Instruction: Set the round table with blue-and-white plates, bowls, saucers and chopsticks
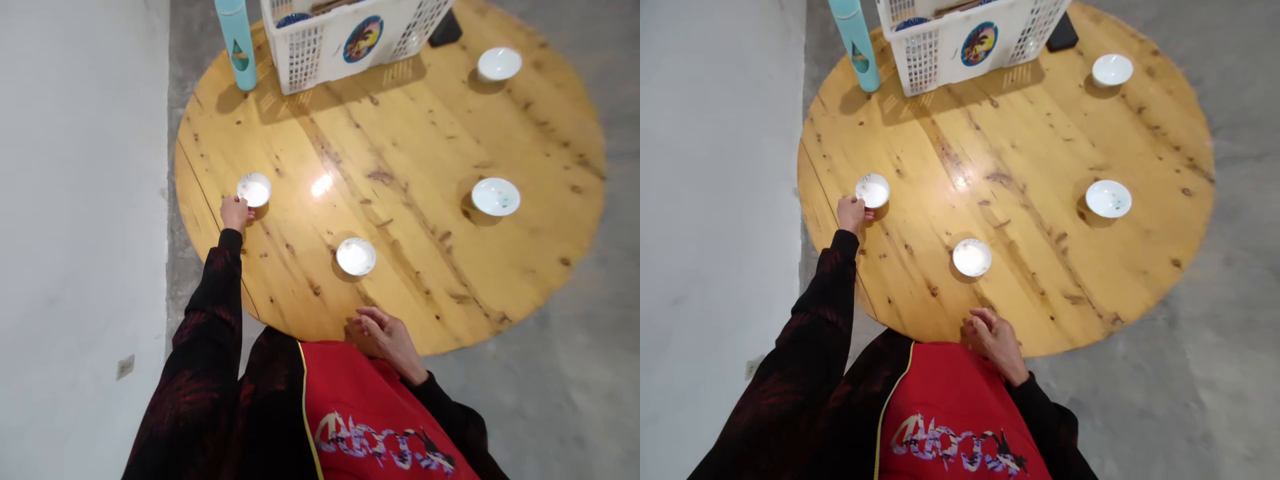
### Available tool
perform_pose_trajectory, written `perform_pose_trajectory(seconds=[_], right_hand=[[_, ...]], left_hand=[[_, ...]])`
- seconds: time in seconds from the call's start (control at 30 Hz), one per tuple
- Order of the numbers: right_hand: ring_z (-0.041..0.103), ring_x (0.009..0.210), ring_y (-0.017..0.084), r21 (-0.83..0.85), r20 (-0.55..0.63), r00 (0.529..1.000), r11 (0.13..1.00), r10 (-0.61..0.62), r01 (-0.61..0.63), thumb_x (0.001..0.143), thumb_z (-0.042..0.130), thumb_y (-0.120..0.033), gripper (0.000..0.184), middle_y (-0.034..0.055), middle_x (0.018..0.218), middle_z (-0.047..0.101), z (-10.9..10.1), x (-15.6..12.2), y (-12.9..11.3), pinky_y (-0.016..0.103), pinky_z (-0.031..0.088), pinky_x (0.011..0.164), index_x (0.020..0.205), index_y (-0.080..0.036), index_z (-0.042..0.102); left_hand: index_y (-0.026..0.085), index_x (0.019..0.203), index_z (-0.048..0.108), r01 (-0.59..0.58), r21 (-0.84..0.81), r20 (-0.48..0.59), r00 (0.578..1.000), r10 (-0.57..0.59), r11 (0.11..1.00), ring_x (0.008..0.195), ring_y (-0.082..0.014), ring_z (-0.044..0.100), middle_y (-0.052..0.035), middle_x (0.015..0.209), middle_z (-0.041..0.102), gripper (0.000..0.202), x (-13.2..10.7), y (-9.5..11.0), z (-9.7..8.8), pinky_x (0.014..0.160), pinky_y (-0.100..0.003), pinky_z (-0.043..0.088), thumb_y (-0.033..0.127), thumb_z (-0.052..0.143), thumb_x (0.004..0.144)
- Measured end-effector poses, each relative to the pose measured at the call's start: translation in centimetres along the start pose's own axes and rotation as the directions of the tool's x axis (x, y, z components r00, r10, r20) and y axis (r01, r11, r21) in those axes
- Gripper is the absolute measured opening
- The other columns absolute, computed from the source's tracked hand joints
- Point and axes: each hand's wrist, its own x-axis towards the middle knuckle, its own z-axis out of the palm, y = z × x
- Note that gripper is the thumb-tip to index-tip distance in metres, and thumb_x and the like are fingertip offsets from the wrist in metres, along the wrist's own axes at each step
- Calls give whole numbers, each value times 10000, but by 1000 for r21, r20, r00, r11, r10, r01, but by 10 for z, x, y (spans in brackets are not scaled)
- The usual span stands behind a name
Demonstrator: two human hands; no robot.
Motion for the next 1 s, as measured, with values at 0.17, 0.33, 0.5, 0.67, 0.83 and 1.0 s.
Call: perform_pose_trajectory(seconds=[0.17, 0.33, 0.5, 0.67, 0.83, 1.0], right_hand=[[714, 710, 235, 61, -95, 993, 996, -64, 70, 757, 650, -601, 486, 109, 845, 765, -16, 25, -12, 363, 573, 683, 974, -169, 695], [704, 707, 209, -5, -175, 961, 976, -215, 218, 871, 581, -625, 525, 87, 874, 747, -25, 53, -31, 350, 576, 688, 1105, -167, 686], [680, 674, 219, -235, -168, 931, 930, -325, 283, 909, 504, -641, 570, 73, 798, 726, -28, 78, -32, 334, 543, 655, 1176, -160, 653], [666, 709, 249, -521, -148, 921, 820, -361, 237, 941, 416, -472, 489, 105, 754, 721, -32, 100, -25, 321, 479, 663, 1147, -111, 674], [670, 716, 285, -671, -185, 904, 722, -386, 171, 912, 419, -352, 525, 113, 758, 736, -30, 111, -28, 334, 439, 656, 1322, -83, 606], [659, 675, 285, -727, -191, 906, 675, -378, 128, 914, 411, -335, 562, 131, 785, 736, -26, 113, -31, 339, 440, 642, 1391, -76, 556]], left_hand=[[160, 834, 560, -35, -40, 146, 989, 40, 999, 574, -130, 644, -8, 658, 647, 151, -83, 29, 24, 590, -242, 505, 209, 484, 955], [187, 767, 576, -252, 138, 317, 927, 198, 958, 675, -157, 624, -7, 679, 655, 176, -163, 59, 74, 678, -267, 455, 246, 507, 918], [185, 890, 634, -301, 278, 429, 888, 163, 912, 743, -181, 632, -37, 783, 697, 208, -191, 75, 106, 743, -287, 449, 265, 458, 965], [143, 1077, 633, -339, 455, 493, 866, 84, 824, 878, -245, 697, -124, 920, 738, 273, -189, 88, 119, 821, -321, 477, 251, 391, 1010], [89, 1280, 541, -345, 561, 513, 858, 11, 752, 938, -297, 727, -186, 991, 736, 344, -188, 98, 126, 844, -355, 496, 239, 377, 1017], [94, 1364, 473, -324, 612, 499, 866, -35, 721, 967, -302, 731, -187, 1001, 740, 399, -187, 103, 128, 837, -350, 498, 245, 399, 1002]])
